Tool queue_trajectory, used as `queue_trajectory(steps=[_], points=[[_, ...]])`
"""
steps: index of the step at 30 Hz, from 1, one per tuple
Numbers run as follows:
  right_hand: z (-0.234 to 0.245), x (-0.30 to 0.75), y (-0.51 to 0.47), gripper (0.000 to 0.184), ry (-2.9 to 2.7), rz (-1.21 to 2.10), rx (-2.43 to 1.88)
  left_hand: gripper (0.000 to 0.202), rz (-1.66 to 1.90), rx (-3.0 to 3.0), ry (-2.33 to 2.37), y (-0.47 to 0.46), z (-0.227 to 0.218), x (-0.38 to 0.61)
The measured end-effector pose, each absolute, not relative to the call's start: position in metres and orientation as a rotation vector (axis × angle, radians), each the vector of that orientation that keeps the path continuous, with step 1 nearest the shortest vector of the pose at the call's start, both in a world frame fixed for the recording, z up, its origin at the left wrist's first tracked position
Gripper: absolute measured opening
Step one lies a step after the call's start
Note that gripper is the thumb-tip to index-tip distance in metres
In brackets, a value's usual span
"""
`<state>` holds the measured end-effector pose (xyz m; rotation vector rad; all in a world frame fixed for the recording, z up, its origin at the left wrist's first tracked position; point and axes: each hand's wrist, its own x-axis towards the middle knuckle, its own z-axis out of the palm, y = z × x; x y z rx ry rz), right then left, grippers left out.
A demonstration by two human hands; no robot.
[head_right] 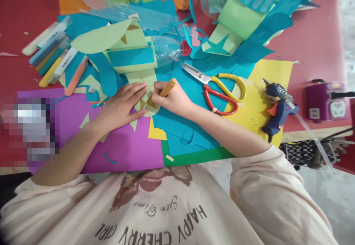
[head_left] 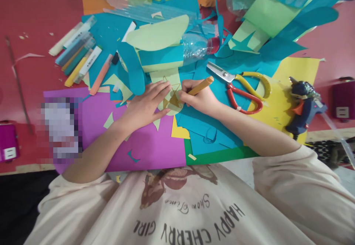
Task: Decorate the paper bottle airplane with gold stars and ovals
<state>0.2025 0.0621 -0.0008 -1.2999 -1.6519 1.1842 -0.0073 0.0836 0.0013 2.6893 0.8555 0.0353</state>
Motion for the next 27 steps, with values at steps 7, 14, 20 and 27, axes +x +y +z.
queue_trajectory(steps=[7,14,20,27], points=[[-0.0003,0.2023,0.0615,0.030,-1.656,1.191,-1.306,0.057,0.054,2.667,0.841,0.0841,0.0000,-0.0090],[0.0000,0.2023,0.0614,0.025,-1.656,1.183,-1.311,0.055,0.066,2.663,0.863,0.0824,0.0023,-0.0079],[-0.0007,0.2027,0.0612,0.026,-1.664,1.172,-1.314,0.055,0.068,2.663,0.858,0.0825,0.0019,-0.0093],[0.0001,0.2025,0.0614,0.027,-1.665,1.186,-1.321,0.055,0.112,2.636,0.833,0.0819,0.0005,-0.0096]])
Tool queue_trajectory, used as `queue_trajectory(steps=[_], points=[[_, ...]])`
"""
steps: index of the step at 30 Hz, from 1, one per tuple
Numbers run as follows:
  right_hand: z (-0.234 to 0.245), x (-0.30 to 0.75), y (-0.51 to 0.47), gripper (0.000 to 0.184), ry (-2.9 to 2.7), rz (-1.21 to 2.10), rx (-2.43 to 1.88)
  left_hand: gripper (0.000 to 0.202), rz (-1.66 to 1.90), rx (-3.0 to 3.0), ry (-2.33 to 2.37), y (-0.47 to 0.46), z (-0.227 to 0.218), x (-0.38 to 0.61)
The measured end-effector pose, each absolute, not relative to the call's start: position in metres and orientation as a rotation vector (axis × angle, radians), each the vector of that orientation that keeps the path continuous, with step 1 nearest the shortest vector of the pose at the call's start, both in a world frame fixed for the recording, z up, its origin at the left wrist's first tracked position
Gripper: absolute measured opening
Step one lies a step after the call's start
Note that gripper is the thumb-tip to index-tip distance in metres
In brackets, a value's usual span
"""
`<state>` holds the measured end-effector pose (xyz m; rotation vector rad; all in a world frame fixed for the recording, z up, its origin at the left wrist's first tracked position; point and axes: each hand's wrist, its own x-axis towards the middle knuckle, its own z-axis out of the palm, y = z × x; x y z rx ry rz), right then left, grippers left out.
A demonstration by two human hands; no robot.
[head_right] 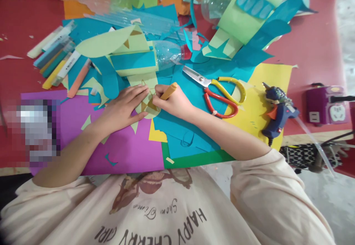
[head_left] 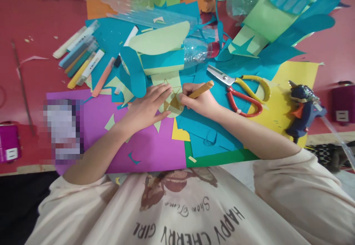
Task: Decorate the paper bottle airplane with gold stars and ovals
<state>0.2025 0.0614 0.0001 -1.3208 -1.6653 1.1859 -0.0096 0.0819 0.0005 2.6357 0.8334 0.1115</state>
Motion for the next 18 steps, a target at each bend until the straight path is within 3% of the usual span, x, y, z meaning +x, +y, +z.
queue_trajectory(steps=[18], points=[[0.0005,0.2022,0.0602,0.028,-1.640,1.188,-1.316,0.056,0.037,2.698,0.879,0.0819,0.0009,-0.0066]])
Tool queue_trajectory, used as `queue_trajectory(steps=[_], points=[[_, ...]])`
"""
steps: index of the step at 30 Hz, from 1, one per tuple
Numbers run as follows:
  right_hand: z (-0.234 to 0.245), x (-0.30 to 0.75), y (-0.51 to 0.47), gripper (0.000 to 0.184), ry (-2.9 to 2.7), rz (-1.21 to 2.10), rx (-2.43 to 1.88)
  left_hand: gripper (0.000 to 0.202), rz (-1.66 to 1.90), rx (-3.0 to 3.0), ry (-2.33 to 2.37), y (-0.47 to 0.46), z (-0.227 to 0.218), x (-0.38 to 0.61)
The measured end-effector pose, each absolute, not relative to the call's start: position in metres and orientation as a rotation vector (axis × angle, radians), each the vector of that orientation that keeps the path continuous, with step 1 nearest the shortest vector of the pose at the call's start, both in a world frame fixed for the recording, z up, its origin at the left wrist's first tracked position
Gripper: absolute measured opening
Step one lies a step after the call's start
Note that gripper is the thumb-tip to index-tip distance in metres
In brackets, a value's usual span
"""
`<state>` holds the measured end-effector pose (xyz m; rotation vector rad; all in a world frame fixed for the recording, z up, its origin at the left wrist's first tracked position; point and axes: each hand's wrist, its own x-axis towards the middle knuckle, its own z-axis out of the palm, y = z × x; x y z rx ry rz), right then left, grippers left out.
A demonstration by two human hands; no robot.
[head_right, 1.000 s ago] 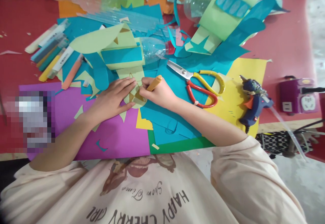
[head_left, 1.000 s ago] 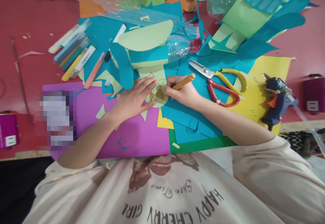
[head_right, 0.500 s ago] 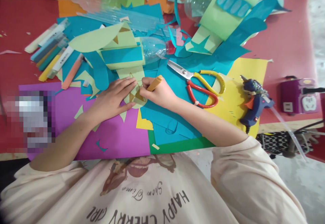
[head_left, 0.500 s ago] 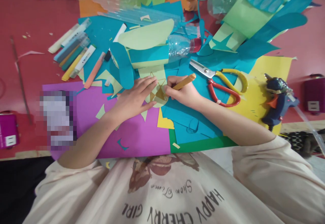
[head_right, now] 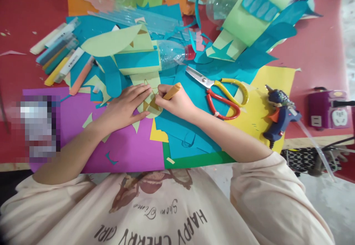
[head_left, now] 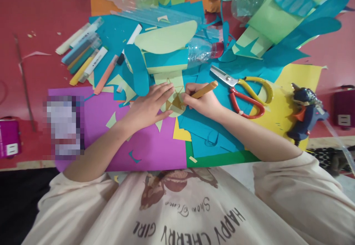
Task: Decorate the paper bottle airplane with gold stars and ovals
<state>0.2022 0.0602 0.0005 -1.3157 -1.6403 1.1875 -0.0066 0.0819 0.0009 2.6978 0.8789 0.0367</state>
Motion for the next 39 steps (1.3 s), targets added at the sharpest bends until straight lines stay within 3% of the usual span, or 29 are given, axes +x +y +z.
queue_trajectory(steps=[39], points=[[0.0009,0.2032,0.0579,0.027,-1.712,1.110,-1.356,0.059,-0.067,2.647,0.913,0.0795,0.0040,-0.0044]])
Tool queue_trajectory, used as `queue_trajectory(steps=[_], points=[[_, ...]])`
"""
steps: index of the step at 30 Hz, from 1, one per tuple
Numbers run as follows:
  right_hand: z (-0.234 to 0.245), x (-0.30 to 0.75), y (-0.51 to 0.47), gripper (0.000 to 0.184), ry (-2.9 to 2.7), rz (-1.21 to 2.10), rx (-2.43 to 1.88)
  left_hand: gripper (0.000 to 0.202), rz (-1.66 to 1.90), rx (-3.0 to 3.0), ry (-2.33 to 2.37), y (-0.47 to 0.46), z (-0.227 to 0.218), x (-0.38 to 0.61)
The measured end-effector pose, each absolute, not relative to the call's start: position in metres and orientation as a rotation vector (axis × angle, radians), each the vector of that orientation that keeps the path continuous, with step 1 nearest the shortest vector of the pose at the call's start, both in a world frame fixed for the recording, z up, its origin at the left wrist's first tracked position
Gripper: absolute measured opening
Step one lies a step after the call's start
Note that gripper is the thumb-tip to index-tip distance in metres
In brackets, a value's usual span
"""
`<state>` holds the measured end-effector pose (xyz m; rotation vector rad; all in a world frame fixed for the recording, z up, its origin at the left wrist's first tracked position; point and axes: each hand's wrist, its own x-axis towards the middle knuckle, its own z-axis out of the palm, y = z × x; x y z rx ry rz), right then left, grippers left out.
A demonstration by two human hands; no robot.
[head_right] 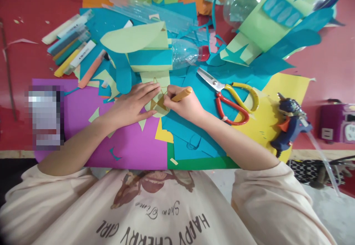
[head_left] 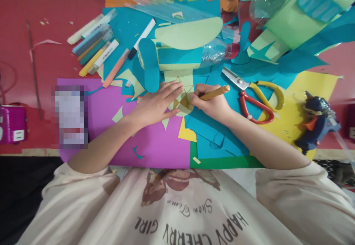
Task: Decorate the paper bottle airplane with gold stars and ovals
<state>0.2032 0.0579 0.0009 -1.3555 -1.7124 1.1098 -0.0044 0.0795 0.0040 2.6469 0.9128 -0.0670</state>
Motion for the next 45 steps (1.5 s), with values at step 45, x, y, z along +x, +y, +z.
queue_trajectory(steps=[45], points=[[0.0032,0.2062,0.0599,0.023,-1.631,1.306,-1.332,0.057,-0.024,2.665,0.903,0.0786,0.0040,-0.0046]])
